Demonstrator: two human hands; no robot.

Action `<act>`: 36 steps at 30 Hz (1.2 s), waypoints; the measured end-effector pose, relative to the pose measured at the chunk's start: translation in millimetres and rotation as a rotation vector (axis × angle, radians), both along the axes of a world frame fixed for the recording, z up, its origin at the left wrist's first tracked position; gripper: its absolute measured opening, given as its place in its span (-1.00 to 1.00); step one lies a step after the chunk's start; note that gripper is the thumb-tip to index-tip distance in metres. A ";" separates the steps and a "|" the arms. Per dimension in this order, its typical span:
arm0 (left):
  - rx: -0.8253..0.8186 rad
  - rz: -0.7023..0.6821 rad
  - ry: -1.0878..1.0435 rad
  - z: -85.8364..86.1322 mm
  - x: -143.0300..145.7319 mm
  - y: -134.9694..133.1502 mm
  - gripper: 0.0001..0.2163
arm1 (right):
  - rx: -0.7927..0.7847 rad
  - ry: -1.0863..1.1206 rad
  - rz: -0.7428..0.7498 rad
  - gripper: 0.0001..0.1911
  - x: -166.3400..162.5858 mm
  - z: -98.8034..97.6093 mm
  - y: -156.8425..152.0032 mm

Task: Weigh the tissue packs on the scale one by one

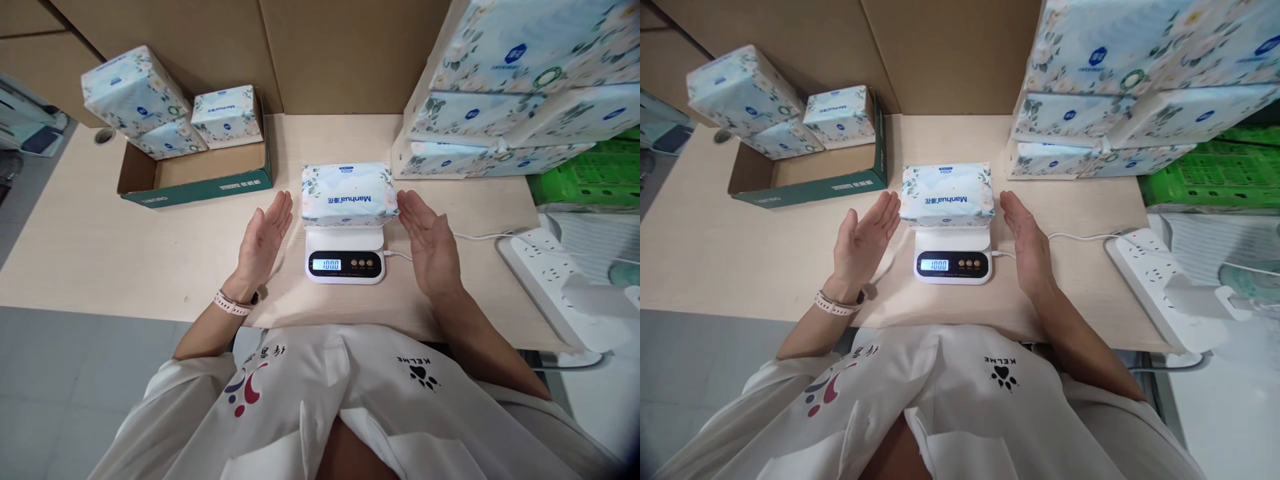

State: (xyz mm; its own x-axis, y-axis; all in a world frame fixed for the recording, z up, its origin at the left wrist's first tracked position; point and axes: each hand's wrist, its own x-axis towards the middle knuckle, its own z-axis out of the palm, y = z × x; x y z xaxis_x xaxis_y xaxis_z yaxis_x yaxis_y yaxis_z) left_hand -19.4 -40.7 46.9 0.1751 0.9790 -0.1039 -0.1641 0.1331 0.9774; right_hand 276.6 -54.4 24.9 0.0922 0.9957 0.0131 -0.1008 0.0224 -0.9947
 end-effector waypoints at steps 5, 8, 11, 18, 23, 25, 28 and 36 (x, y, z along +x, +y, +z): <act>-0.003 0.000 -0.002 0.2 0.6 -1.1 -0.18 | -0.008 -0.078 0.014 -0.26 -0.2 -0.9 0.0; 0.000 -0.001 -0.010 0.5 1.0 -1.5 -0.18 | -0.012 -0.073 0.011 -0.25 0.2 -1.8 0.4; -0.001 -0.006 -0.009 0.3 1.1 -1.6 -0.18 | -0.013 -0.067 0.015 -0.26 0.7 -2.9 0.7; -0.003 -0.012 -0.011 -0.4 0.9 -2.0 -0.20 | -0.021 -0.093 0.029 -0.24 0.3 -2.9 0.5; -0.001 -0.015 -0.012 0.7 1.6 -2.6 -0.20 | -0.029 -0.039 0.034 -0.24 -1.1 -2.6 0.7; -0.002 -0.020 -0.004 0.9 2.0 -2.7 -0.20 | -0.035 -0.032 0.035 -0.22 -1.5 -3.1 0.7; -0.008 -0.020 -0.003 0.6 2.5 -2.8 -0.17 | -0.035 -0.010 0.031 -0.22 -1.9 -4.5 0.9; -0.011 -0.030 -0.010 -1.0 1.8 -2.6 -0.15 | -0.038 -0.041 0.044 -0.18 -1.7 -9.1 1.7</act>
State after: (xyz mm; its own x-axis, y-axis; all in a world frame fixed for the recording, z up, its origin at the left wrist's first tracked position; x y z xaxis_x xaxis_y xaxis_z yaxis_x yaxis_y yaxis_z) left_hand -17.6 -43.3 45.9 0.2055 0.9721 -0.1131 -0.1695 0.1492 0.9742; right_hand 274.9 -52.7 15.8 0.0489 0.9986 -0.0214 -0.0600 -0.0185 -0.9980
